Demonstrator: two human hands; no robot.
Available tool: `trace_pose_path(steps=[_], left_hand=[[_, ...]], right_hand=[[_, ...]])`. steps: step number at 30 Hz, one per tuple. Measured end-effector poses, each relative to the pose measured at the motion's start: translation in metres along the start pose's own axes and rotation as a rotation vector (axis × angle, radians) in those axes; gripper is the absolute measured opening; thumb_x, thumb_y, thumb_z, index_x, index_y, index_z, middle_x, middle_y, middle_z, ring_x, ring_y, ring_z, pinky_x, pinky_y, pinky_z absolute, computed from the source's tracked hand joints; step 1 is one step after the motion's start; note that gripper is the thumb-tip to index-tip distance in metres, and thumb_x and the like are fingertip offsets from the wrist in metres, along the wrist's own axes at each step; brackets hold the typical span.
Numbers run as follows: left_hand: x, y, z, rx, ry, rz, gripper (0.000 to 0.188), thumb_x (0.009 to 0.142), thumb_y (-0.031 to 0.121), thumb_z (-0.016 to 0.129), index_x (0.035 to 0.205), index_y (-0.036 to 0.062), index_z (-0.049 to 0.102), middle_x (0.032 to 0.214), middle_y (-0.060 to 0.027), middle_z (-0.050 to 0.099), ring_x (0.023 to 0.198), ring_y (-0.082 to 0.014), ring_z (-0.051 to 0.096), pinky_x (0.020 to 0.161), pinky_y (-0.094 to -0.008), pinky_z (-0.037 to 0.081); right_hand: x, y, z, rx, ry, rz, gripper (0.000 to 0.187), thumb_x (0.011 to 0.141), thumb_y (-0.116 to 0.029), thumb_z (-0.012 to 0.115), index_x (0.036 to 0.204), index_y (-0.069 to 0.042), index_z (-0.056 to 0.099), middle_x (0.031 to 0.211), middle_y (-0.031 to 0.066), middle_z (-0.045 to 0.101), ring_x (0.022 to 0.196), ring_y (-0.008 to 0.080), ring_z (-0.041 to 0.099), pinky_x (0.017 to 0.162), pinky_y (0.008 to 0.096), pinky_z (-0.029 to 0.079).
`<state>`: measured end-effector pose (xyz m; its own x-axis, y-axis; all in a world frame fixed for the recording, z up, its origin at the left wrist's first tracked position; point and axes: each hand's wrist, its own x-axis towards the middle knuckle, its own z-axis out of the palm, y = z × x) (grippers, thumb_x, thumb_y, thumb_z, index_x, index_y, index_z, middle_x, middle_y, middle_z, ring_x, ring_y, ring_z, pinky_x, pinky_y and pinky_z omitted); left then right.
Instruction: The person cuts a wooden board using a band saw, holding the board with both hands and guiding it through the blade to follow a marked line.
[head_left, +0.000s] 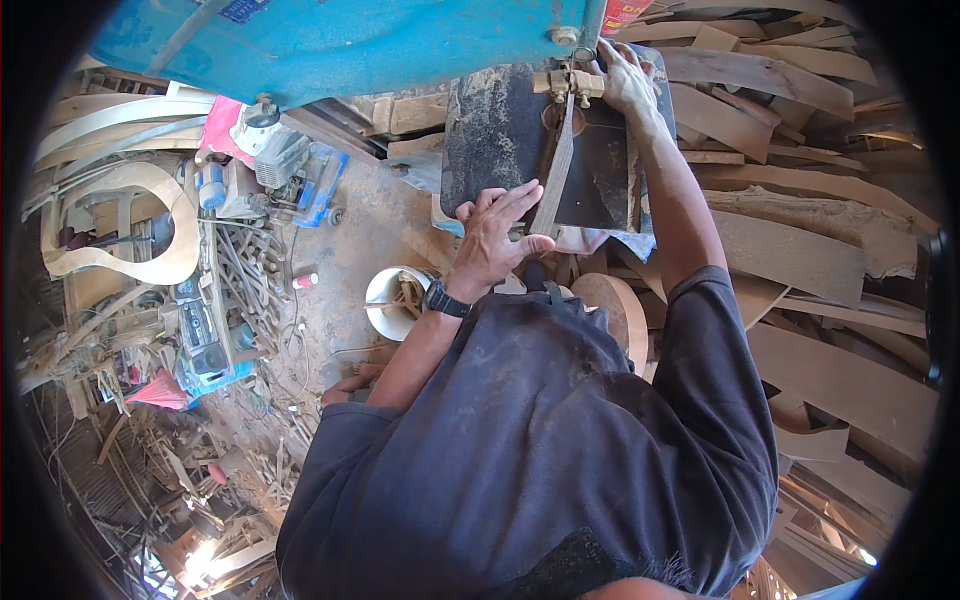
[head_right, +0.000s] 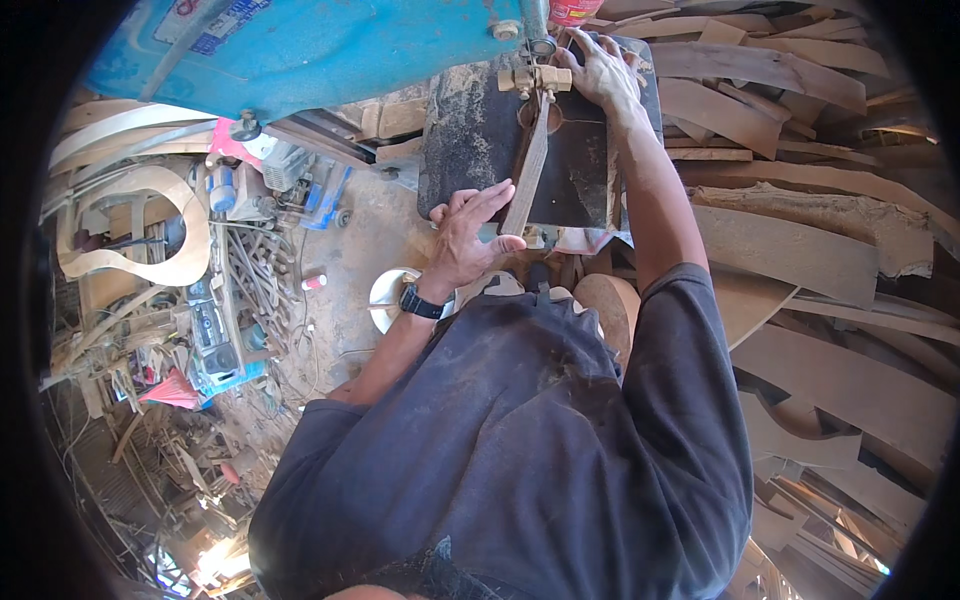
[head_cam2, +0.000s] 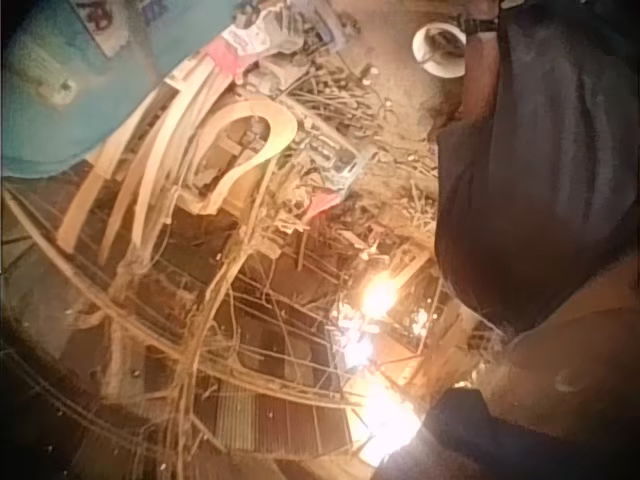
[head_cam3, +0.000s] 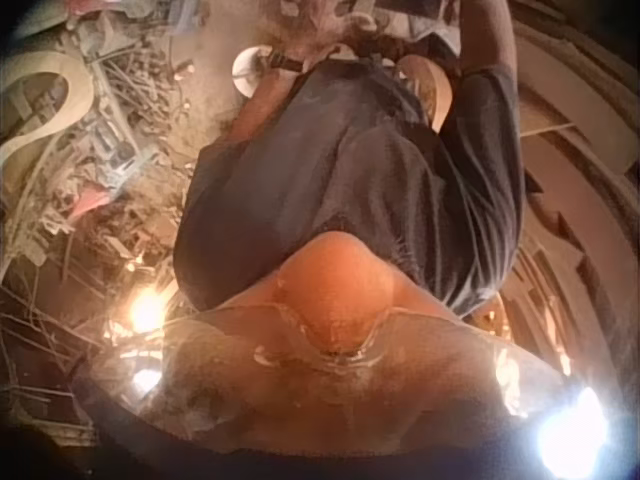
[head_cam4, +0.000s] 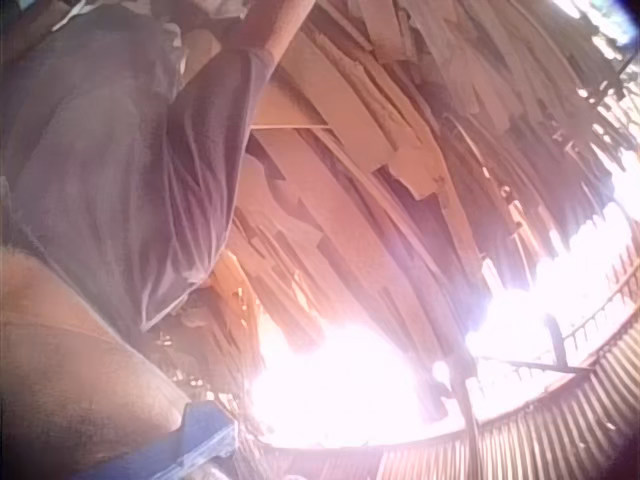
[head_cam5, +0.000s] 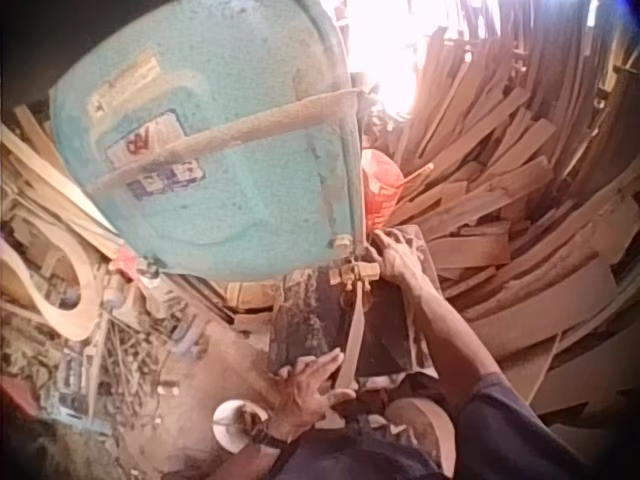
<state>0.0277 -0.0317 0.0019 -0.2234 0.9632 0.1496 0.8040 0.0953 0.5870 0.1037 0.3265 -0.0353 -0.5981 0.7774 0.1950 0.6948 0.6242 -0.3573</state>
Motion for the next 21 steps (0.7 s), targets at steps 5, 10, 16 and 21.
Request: trace_pose_path(steps=[5,10,16,21], left_hand=[[0.0000,-0.0009,0.0017,-0.009,0.015,0.004,0.086,0.083,0.074,0.063,0.144,0.0139,0.063,0.150,-0.0012,0.060,0.123,-0.0224,0.052,0.101,-0.0412,0.028],[-0.0002,-0.0015,0.0031,0.002,0.020,-0.005,0.082,0.082,0.069,0.068,0.147,0.0194,0.060,0.150,-0.0005,0.060,0.123,-0.0232,0.054,0.102,-0.0400,0.030],[0.0005,-0.0007,0.0041,0.002,0.038,-0.015,0.082,0.084,0.071,0.064,0.147,0.0179,0.061,0.149,-0.0020,0.061,0.124,-0.0235,0.054,0.103,-0.0395,0.030],[0.0012,0.0004,0.0035,0.009,0.045,-0.020,0.082,0.085,0.071,0.064,0.147,0.0171,0.061,0.148,-0.0024,0.062,0.123,-0.0233,0.054,0.103,-0.0395,0.030]], right_hand=[[-0.0008,-0.0026,-0.0028,0.017,0.003,-0.006,0.063,0.101,-0.066,0.044,0.155,-0.034,0.046,0.155,0.0114,0.054,0.151,0.0293,0.039,0.121,0.0583,0.020],[0.0004,-0.0005,-0.0009,0.003,-0.004,0.010,0.063,0.102,-0.066,0.044,0.155,-0.033,0.046,0.154,0.0154,0.053,0.151,0.0299,0.039,0.120,0.0584,0.020],[0.0029,-0.0004,0.0015,0.004,0.005,-0.001,0.064,0.102,-0.066,0.042,0.156,-0.032,0.044,0.154,0.0175,0.053,0.150,0.0309,0.039,0.120,0.0593,0.021],[0.0053,0.0020,0.0046,0.008,0.015,-0.002,0.064,0.102,-0.066,0.042,0.157,-0.032,0.044,0.154,0.0192,0.052,0.150,0.0319,0.039,0.119,0.0599,0.021]])
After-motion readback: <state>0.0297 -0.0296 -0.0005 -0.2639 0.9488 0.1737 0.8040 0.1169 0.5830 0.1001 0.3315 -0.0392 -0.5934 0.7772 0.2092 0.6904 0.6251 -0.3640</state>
